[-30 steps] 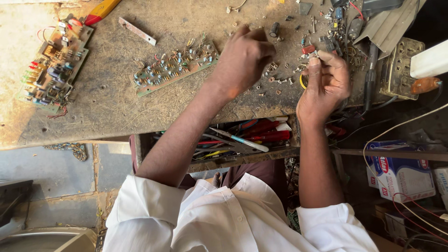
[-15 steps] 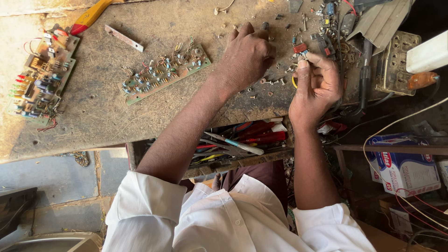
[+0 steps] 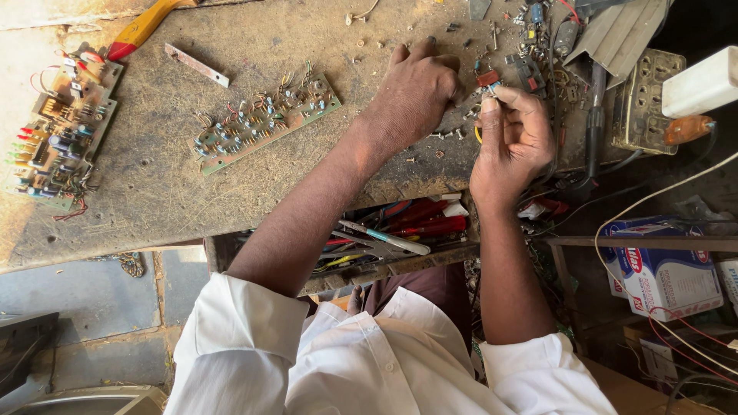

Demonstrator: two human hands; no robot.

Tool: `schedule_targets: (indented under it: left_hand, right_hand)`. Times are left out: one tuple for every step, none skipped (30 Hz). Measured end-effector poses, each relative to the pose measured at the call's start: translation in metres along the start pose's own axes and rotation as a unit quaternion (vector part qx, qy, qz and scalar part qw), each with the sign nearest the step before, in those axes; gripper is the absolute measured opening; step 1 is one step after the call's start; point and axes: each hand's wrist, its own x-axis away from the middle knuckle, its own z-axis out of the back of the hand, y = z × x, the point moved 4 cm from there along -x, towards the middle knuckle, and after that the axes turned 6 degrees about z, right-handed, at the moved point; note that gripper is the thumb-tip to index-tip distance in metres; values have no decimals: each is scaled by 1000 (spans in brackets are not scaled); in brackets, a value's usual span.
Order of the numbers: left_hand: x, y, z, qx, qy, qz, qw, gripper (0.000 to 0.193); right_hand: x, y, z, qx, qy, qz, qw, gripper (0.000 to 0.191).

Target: The person sits at a cluttered workbench and sorts small screws and electronic components by hand, picking items one at a time from the bench surface, briefly handling them, and placing them into separate groups on the bench.

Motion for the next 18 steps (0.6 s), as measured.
schedule_targets:
  left_hand:
    - [0,0,0,-9,-10,-4,1000,17]
    - [0,-1,-1,-18,-19,-8,1000,16]
    - [0,1,0,-34,-4,-25,999,16]
    - [0,2,0,-51,10,-42,998,17]
    - [1,4,0,-68,25,-59,996,18]
    - [1,3,-1,-73,18,-57,996,17]
    - [2,3,-2,-78,11,-55,995,16]
    - [3,3,-2,-82,4,-54,995,14]
    - [3,2,2,-37,38,-42,998,11]
    - [3,0,8,8,72,-30,997,10]
    - [4,-3,14,54,105,-19,993,9]
    - [7,-6,19,152,99,-3,983,7]
    - [13,-10,24,249,92,14,964,5]
    - [19,-14,28,343,85,30,935,4]
    - [27,-19,31,387,72,88,915,5]
    - [39,-22,32,428,59,145,890,7]
    - [51,-24,31,468,46,202,859,10]
    - [62,-23,31,535,56,228,811,11]
  right_hand:
    - [0,0,0,3,-1,6,1000,14]
    - [0,0,0,5,-1,12,1000,13]
    - [-1,1,-1,3,-1,13,1000,14]
    - [-1,2,-1,1,-1,13,1000,14]
    - [-1,2,-2,-1,0,14,1000,14]
    - [-1,3,-2,-4,2,9,1000,14]
    - [-2,3,-2,-8,4,5,1000,14]
    - [-2,4,-1,-11,7,1,1000,14]
    - [-2,3,-1,-4,0,7,1000,14]
    - [-2,3,-1,3,-7,12,1000,14]
    - [-2,2,-1,10,-13,18,1000,14]
    - [-2,2,-1,9,-15,18,1000,15]
    - [-2,1,-2,7,-18,20,1000,16]
    - [-2,1,-2,5,-21,21,1000,16]
    - [-2,0,-2,21,-24,24,999,16]
    - [-1,-2,-2,36,-28,27,999,15]
    - [-1,-3,-3,51,-31,30,998,15]
    - [-1,-5,-4,35,-38,35,998,15]
